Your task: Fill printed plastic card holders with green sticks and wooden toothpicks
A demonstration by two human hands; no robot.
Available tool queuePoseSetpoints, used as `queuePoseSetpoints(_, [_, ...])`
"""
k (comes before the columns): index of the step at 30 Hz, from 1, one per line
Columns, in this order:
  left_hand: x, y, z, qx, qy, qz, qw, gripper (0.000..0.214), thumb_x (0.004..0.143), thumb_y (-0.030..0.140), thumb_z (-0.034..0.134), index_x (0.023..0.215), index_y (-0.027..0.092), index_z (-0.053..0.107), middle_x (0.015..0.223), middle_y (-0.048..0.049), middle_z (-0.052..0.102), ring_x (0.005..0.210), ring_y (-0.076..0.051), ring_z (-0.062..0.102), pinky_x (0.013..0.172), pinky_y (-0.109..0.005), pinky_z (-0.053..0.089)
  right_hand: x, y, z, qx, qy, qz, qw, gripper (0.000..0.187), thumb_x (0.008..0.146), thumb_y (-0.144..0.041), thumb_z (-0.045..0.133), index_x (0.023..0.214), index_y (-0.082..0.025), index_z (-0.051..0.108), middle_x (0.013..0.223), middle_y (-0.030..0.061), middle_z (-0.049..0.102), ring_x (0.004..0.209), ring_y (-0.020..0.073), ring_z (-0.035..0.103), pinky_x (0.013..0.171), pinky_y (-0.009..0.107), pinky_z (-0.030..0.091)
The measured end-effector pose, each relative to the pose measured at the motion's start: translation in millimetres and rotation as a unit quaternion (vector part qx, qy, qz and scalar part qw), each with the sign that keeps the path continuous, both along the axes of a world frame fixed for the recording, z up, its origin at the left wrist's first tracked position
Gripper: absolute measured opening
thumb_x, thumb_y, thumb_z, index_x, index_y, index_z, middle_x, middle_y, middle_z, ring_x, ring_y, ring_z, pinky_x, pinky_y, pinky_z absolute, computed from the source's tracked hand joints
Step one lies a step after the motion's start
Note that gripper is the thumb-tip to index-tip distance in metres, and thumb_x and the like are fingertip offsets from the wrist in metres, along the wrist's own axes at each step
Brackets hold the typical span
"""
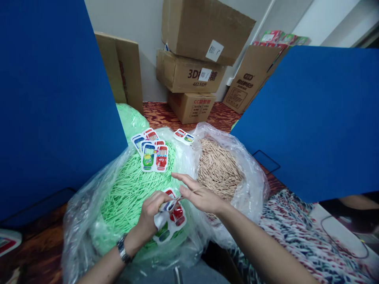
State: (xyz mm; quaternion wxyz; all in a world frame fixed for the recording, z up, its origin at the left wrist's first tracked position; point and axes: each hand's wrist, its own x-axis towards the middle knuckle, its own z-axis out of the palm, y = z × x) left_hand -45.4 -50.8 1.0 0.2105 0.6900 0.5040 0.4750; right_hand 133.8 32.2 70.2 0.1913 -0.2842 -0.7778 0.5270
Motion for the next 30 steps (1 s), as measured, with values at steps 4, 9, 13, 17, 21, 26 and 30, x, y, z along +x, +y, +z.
queuePoseSetpoints(4, [3.3,-0.5,-0.2,-0.089,-0.070,0.011,0.993,0.011,0.080,0.023,0.062,0.071,0.017,0.058,0.068,-0.0006,0.057,0.062,-0.015,0.052,0.060,-0.025,0.041,-3.3,-1.0,-2.1,0.020,0.099,-0.056,0.993,0.072,0.083,-0.057,0.052,0.142,-0.028,0.022,0.136,0.0120,0.045,0.124,0.0252,0.045,0.100,0.049,0.039])
queuePoseSetpoints(9, [8.0,0.0,-3.2,-0.164,-0.180,0.007,0.970,0.014,0.075,0.026,0.067,0.075,0.015,0.060,0.070,0.0000,0.059,0.062,-0.014,0.052,0.058,-0.024,0.043,-8.2,-7.8,7.9,0.186,0.051,-0.045,0.980,0.057,0.091,-0.055,0.036,0.141,-0.028,0.030,0.135,0.0108,0.047,0.123,0.0262,0.045,0.102,0.051,0.035])
queuePoseSetpoints(13, [4.1,1.0,-4.3,-0.194,-0.208,0.006,0.959,0.014,0.074,0.026,0.068,0.074,0.013,0.061,0.068,-0.0001,0.060,0.060,-0.013,0.051,0.057,-0.023,0.043,-8.3,-3.4,9.4,0.174,0.007,-0.043,0.984,0.048,0.096,-0.047,0.025,0.137,-0.025,0.040,0.126,0.0095,0.055,0.116,0.0231,0.051,0.097,0.046,0.041])
queuePoseSetpoints(17, [-2.4,1.0,-3.9,-0.165,-0.139,-0.032,0.976,0.014,0.074,0.025,0.068,0.070,0.014,0.061,0.067,0.0006,0.057,0.061,-0.013,0.051,0.058,-0.023,0.041,-6.1,7.8,7.3,0.137,0.009,-0.071,0.988,0.043,0.098,-0.040,0.023,0.127,-0.025,0.052,0.121,0.0079,0.060,0.112,0.0205,0.056,0.096,0.044,0.044])
queuePoseSetpoints(21, [-2.9,1.3,-3.3,-0.131,-0.086,-0.037,0.987,0.018,0.076,0.027,0.067,0.065,0.015,0.058,0.064,0.0018,0.053,0.059,-0.012,0.048,0.057,-0.023,0.039,-10.6,5.0,10.1,0.218,-0.071,0.023,0.973,0.041,0.096,-0.039,0.032,0.132,-0.026,0.046,0.128,0.0081,0.055,0.118,0.0241,0.050,0.098,0.047,0.041])
queuePoseSetpoints(26, [-0.6,1.3,-2.0,-0.170,-0.159,-0.030,0.972,0.020,0.076,0.028,0.066,0.065,0.015,0.055,0.063,0.0028,0.049,0.057,-0.011,0.043,0.054,-0.022,0.037,-13.0,-3.2,11.8,0.274,-0.094,0.027,0.957,0.057,0.092,-0.043,0.042,0.144,-0.027,0.024,0.135,0.0105,0.048,0.119,0.0265,0.047,0.097,0.047,0.041])
queuePoseSetpoints(30, [1.5,2.6,1.6,-0.215,-0.245,-0.028,0.945,0.022,0.077,0.035,0.064,0.077,0.013,0.061,0.064,0.0011,0.055,0.056,-0.011,0.047,0.054,-0.022,0.039,-13.0,-1.3,0.3,0.289,-0.084,0.014,0.954,0.044,0.093,-0.038,0.041,0.135,-0.026,0.040,0.120,0.0099,0.058,0.103,0.0219,0.057,0.085,0.037,0.047])
